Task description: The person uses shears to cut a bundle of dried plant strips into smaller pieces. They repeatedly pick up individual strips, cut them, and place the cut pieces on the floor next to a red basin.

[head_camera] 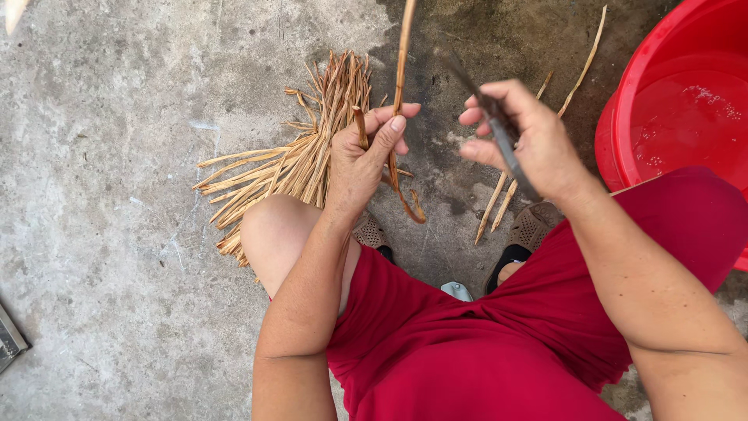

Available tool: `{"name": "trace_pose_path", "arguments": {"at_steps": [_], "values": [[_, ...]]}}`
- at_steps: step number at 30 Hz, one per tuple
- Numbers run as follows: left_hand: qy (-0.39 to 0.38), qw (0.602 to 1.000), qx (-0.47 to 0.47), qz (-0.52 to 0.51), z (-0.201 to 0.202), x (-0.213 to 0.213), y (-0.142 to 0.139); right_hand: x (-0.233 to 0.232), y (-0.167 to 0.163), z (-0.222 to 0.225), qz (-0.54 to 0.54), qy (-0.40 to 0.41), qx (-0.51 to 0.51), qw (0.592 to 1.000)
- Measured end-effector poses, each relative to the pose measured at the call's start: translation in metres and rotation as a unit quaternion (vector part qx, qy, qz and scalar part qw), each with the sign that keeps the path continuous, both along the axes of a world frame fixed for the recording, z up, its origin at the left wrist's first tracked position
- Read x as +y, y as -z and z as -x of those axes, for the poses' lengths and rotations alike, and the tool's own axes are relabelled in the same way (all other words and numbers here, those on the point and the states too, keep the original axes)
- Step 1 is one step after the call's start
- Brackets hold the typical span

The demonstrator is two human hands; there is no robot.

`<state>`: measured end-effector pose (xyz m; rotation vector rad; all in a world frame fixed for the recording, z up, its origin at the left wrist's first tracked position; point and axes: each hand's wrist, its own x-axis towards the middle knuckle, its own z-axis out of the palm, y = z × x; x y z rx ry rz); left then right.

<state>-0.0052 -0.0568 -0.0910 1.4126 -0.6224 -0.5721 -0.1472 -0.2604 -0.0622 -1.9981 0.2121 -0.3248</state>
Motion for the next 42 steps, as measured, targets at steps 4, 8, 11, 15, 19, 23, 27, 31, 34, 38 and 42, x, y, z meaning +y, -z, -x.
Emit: {"name": "trace_pose_path", "arguments": {"at_steps": [4, 8, 11, 15, 19, 23, 27, 31, 34, 38, 42], "values": [[0.012, 1.0, -0.02, -0.011, 0.002, -0.002, 0.0, -0.013, -0.005, 0.004, 0.003, 0.026, 0.025, 0.999], [0.022, 0.999, -0.039, -0.023, 0.006, -0.002, -0.001, -0.019, -0.007, 0.006, 0.002, 0.031, 0.03, 0.999], [0.019, 0.997, -0.06, -0.037, 0.007, -0.003, -0.002, -0.024, -0.007, 0.007, -0.013, 0.016, 0.011, 1.0], [0.013, 0.993, -0.105, -0.057, 0.007, -0.004, -0.003, -0.028, -0.005, 0.007, -0.006, 0.041, 0.026, 0.999], [0.009, 0.993, -0.1, -0.055, 0.007, -0.004, -0.002, -0.028, -0.005, 0.007, -0.014, 0.054, 0.034, 0.998], [0.0, 0.993, -0.101, -0.053, 0.004, -0.003, 0.0, -0.025, -0.004, 0.005, -0.013, 0.074, 0.034, 0.997], [-0.033, 0.984, -0.151, -0.087, 0.001, -0.004, 0.005, -0.02, 0.0, 0.001, -0.081, 0.103, 0.021, 0.991], [-0.036, 0.995, -0.088, -0.023, 0.001, -0.003, 0.012, 0.004, 0.015, -0.01, -0.155, 0.029, -0.002, 0.988], [-0.007, 0.994, -0.009, 0.107, 0.004, -0.015, 0.018, 0.03, 0.029, -0.019, -0.134, -0.026, -0.02, 0.99], [0.011, 0.965, 0.088, 0.246, 0.016, -0.03, 0.019, 0.059, 0.046, -0.033, -0.026, -0.061, -0.056, 0.996], [-0.012, 0.973, 0.101, 0.209, 0.01, -0.03, 0.005, 0.055, 0.046, -0.039, -0.184, 0.001, 0.094, 0.978]]}}
